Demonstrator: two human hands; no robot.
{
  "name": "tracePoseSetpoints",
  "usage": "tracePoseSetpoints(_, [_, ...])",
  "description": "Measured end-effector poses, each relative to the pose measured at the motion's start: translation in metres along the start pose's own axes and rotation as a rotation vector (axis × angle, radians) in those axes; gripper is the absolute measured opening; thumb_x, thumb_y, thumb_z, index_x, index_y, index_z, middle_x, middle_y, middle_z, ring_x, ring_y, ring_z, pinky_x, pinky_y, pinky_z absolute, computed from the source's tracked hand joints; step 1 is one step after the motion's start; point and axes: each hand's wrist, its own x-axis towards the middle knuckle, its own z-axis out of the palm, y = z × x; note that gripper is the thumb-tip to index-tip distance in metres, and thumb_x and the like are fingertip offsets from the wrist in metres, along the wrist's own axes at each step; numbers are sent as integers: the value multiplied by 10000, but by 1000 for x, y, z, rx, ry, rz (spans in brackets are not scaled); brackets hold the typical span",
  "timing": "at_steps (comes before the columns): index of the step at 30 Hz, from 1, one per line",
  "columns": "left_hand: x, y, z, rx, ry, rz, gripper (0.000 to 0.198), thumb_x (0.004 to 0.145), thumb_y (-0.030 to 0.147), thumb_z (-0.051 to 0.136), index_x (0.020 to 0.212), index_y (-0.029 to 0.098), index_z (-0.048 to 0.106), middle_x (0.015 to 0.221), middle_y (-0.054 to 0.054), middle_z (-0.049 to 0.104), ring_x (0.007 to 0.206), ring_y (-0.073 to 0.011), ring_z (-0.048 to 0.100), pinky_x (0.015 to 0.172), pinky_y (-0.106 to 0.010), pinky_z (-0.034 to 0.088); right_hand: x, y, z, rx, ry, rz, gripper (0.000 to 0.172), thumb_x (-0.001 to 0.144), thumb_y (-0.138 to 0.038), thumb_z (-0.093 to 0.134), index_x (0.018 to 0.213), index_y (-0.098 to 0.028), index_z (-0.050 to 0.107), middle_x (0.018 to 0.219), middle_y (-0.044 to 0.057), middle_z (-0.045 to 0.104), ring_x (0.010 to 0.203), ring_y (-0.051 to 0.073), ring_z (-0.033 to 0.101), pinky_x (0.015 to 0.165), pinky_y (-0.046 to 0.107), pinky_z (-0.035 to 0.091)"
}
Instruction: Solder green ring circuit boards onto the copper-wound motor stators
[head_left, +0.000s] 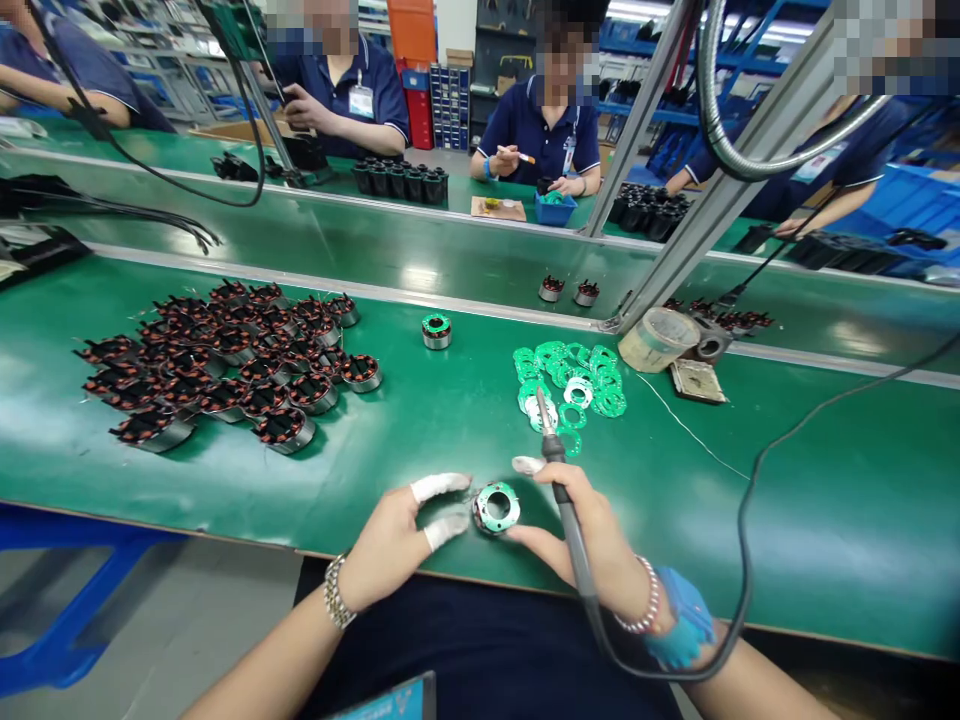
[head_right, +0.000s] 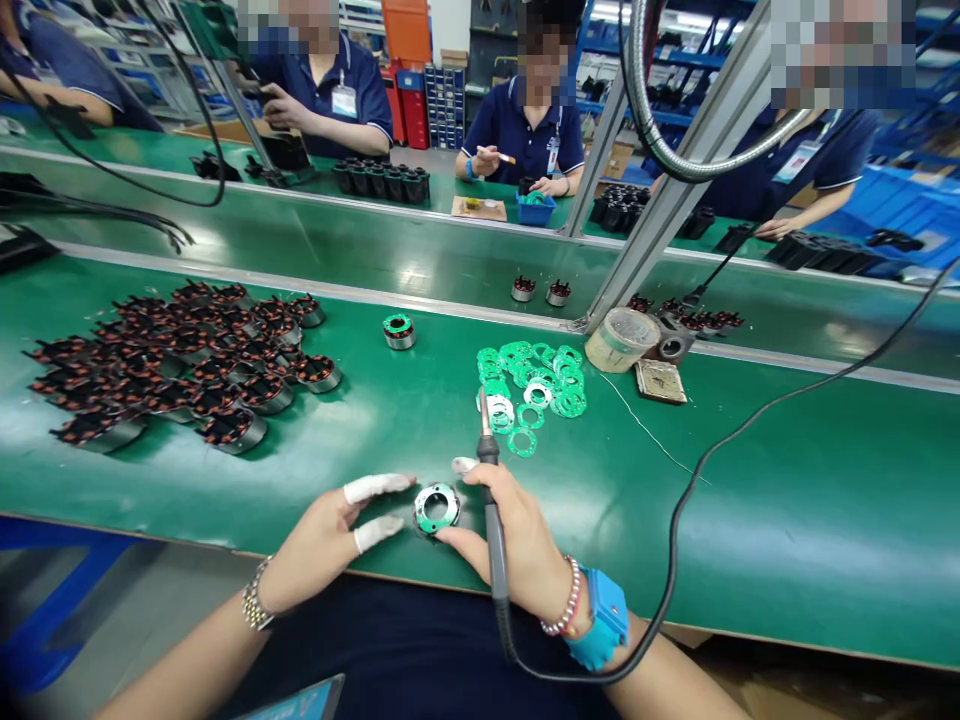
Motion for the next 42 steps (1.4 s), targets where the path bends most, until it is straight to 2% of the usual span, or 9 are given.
tracePoseSetpoints(3, [4,1,3,-203,138,-77,198,734,318,612,834,149,643,927,-71,688,879,-209,630,846,-331,492,-1,-2,6,10,-33,-4,450,720,-236,671,1078,-244,399,1115,77,568,1014,205,571,861,337,479])
tracePoseSetpoints(8, [11,11,15,-358,236,-220,269,677,281,673,890,132,604,687,-19,674,690,-161,629,728,-287,506,6,1,5,54,-108,-15,466,717,-216,665,1100,-244,400,1110,66,576,991,196,583,844,323,489])
tracePoseSetpoints(15, [13,21,16,-280,81,-140,174,756,302,586,789,147,657,801,-42,672,777,-177,604,720,-263,484,21,0,11,4,34,-169,235,820,-124,486,1029,-230,478,931,52,594,866,170,580,774,310,489])
tracePoseSetpoints(19, [16,20,13,-227,9,-78,170,785,298,547,778,157,643,744,-15,643,718,-151,577,681,-243,472,26,5,19,-75,-2,-261,214,851,-113,416,1017,-228,488,806,44,552,749,162,519,652,291,472])
tracePoseSetpoints(24, [18,19,13,-238,28,-87,172,765,305,569,724,141,601,643,5,581,601,-114,519,593,-222,447,24,5,18,-224,-85,-351,239,851,-104,392,1027,-207,515,664,30,497,696,182,469,620,309,437])
tracePoseSetpoints(30, [26,23,11,-403,-138,-216,203,743,327,580,718,132,533,591,23,534,510,-85,514,544,-219,447,18,-13,-9,-82,85,-166,145,812,-114,495,905,-222,522,735,21,571,674,151,523,617,271,451])
tracePoseSetpoints(33, [30,22,8,-445,-184,-247,210,729,323,593,703,130,514,578,23,533,498,-82,520,535,-221,454,8,-16,-26,-45,63,-105,180,815,-122,510,942,-244,547,657,-7,570,573,129,523,547,250,437])
tracePoseSetpoints(36, [33,20,7,-446,-198,-258,208,732,316,592,703,127,513,552,24,530,488,-82,521,526,-216,454,-2,-13,-37,-61,41,-128,292,794,-159,548,1075,-234,553,689,21,590,608,157,532,561,286,440])
tracePoseSetpoints(42, [36,16,7,-439,-238,-271,198,735,298,594,678,124,518,529,30,518,470,-78,523,518,-207,458,-8,-14,-42,61,14,-44,187,779,-102,536,908,-176,650,631,25,560,577,133,509,510,259,411])
